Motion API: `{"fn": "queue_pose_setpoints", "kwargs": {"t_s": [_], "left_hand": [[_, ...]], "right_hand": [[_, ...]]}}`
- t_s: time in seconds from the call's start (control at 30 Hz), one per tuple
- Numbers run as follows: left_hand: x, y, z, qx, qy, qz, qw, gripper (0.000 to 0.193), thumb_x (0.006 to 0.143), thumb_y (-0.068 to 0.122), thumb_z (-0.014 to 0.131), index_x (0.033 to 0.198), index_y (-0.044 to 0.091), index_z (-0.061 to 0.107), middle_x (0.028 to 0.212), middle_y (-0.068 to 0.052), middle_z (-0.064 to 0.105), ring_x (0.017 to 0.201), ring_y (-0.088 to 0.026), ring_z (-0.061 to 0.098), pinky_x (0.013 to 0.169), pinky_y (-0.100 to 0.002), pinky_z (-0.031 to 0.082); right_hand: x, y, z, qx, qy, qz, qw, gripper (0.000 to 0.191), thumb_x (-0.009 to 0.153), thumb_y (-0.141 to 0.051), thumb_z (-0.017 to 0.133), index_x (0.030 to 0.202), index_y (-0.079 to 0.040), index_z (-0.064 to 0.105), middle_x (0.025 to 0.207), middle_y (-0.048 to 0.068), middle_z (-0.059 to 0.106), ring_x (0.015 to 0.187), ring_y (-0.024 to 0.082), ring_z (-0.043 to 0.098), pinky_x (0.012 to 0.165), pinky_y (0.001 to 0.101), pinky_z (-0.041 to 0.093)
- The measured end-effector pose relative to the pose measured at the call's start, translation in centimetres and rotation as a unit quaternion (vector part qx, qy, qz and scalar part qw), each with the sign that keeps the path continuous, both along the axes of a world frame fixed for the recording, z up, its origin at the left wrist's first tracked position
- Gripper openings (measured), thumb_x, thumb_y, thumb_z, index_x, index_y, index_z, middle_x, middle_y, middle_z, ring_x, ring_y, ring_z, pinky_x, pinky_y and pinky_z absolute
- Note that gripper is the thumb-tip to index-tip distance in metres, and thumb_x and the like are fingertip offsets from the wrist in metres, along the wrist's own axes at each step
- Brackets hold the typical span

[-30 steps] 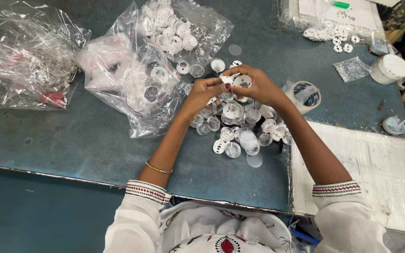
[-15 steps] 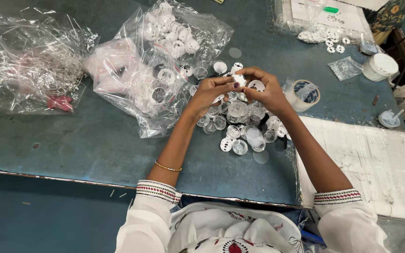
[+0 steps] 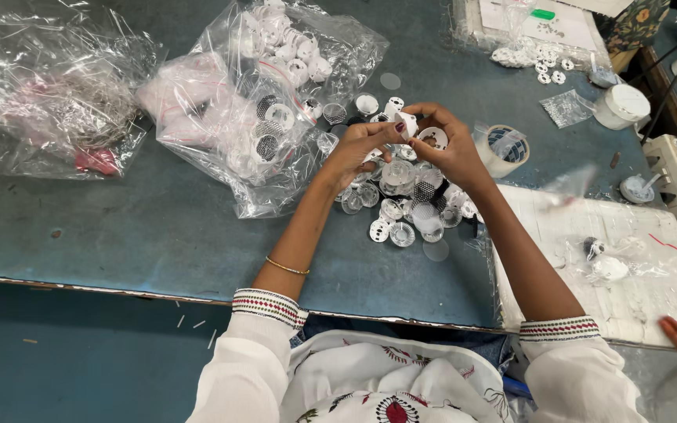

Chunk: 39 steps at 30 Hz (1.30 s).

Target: The person picks white plastic housings and clear plastic covers from a pile on the workbench, fits black mesh discs and covers into the housings, and presses the parts together to assemble small lamp components, setting finished units aside and gathering completed pieces in a bag at the end.

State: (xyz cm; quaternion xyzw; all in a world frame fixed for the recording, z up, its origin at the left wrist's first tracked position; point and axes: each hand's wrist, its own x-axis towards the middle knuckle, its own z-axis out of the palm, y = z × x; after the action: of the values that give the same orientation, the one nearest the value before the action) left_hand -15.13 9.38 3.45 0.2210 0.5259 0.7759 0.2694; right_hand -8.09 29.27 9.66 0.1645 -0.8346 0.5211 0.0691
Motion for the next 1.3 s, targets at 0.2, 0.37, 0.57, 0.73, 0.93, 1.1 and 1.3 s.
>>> {"fn": "queue_pose_setpoints", "kwargs": {"t_s": [0.2,0.37,0.57,0.73,0.93,1.1,1.3], "left_hand": [[-0.2,0.3,-0.5,-0.017,0.001,0.011,1.0,0.051,0.09,0.044,0.073,0.122,0.004,0.073,0.103,0.001,0.073,0.072,-0.002,0.062,0.049,-0.017,0.035],[-0.7,0.6,-1.4,-0.019,0.071,0.039,0.997,0.047,0.089,0.034,0.077,0.122,0.0,0.075,0.095,-0.001,0.075,0.069,-0.005,0.063,0.062,-0.02,0.049],[-1.3,0.7,-2.5,0.001,0.072,0.022,0.997,0.049,0.091,0.028,0.076,0.127,-0.005,0.07,0.103,-0.005,0.079,0.079,-0.011,0.074,0.081,-0.022,0.055],[-1.5,0.9,-3.3,0.033,0.047,0.018,0.998,0.056,0.091,0.025,0.075,0.133,-0.009,0.063,0.106,-0.01,0.079,0.088,-0.016,0.077,0.086,-0.026,0.057],[-0.9,1.2,-3.4,0.048,0.024,0.062,0.997,0.057,0.09,0.022,0.075,0.134,-0.011,0.06,0.104,-0.014,0.078,0.088,-0.018,0.078,0.084,-0.028,0.06],[0.1,1.5,-3.2,0.028,0.046,0.1,0.994,0.051,0.089,0.02,0.079,0.127,-0.012,0.064,0.102,-0.017,0.079,0.089,-0.017,0.077,0.082,-0.028,0.061],[0.8,2.0,-3.2,0.015,0.04,0.116,0.992,0.052,0.087,0.02,0.081,0.125,-0.011,0.064,0.103,-0.017,0.079,0.089,-0.015,0.077,0.082,-0.027,0.062]], "right_hand": [[0.5,-0.1,-0.1,0.083,0.085,0.015,0.993,0.044,0.095,-0.007,0.074,0.136,-0.006,0.06,0.129,0.002,0.059,0.106,0.008,0.062,0.086,0.0238,0.052],[0.3,-0.1,-0.1,0.059,0.003,-0.007,0.998,0.043,0.092,-0.015,0.078,0.132,-0.007,0.064,0.119,0.001,0.059,0.096,0.008,0.061,0.076,0.0233,0.052],[-0.3,0.5,-0.7,0.073,0.029,0.002,0.997,0.042,0.091,-0.015,0.08,0.13,-0.005,0.068,0.113,0.002,0.063,0.096,0.008,0.062,0.077,0.0228,0.052],[-0.3,0.7,-1.9,-0.002,-0.022,-0.027,0.999,0.043,0.089,-0.017,0.079,0.129,-0.007,0.068,0.103,0.0,0.067,0.086,0.006,0.063,0.073,0.0226,0.053],[-0.6,0.2,-3.1,-0.013,0.02,-0.038,0.999,0.042,0.088,-0.016,0.08,0.128,-0.006,0.067,0.105,0.0,0.068,0.092,0.006,0.063,0.078,0.0221,0.053],[0.1,0.1,-3.3,0.023,0.06,-0.055,0.996,0.04,0.089,-0.015,0.081,0.126,-0.005,0.068,0.112,0.002,0.062,0.099,0.009,0.065,0.081,0.0225,0.052],[0.6,0.1,-3.2,0.008,0.043,-0.063,0.997,0.039,0.088,-0.012,0.081,0.123,-0.004,0.067,0.113,0.002,0.059,0.1,0.009,0.065,0.079,0.0232,0.051]]}}
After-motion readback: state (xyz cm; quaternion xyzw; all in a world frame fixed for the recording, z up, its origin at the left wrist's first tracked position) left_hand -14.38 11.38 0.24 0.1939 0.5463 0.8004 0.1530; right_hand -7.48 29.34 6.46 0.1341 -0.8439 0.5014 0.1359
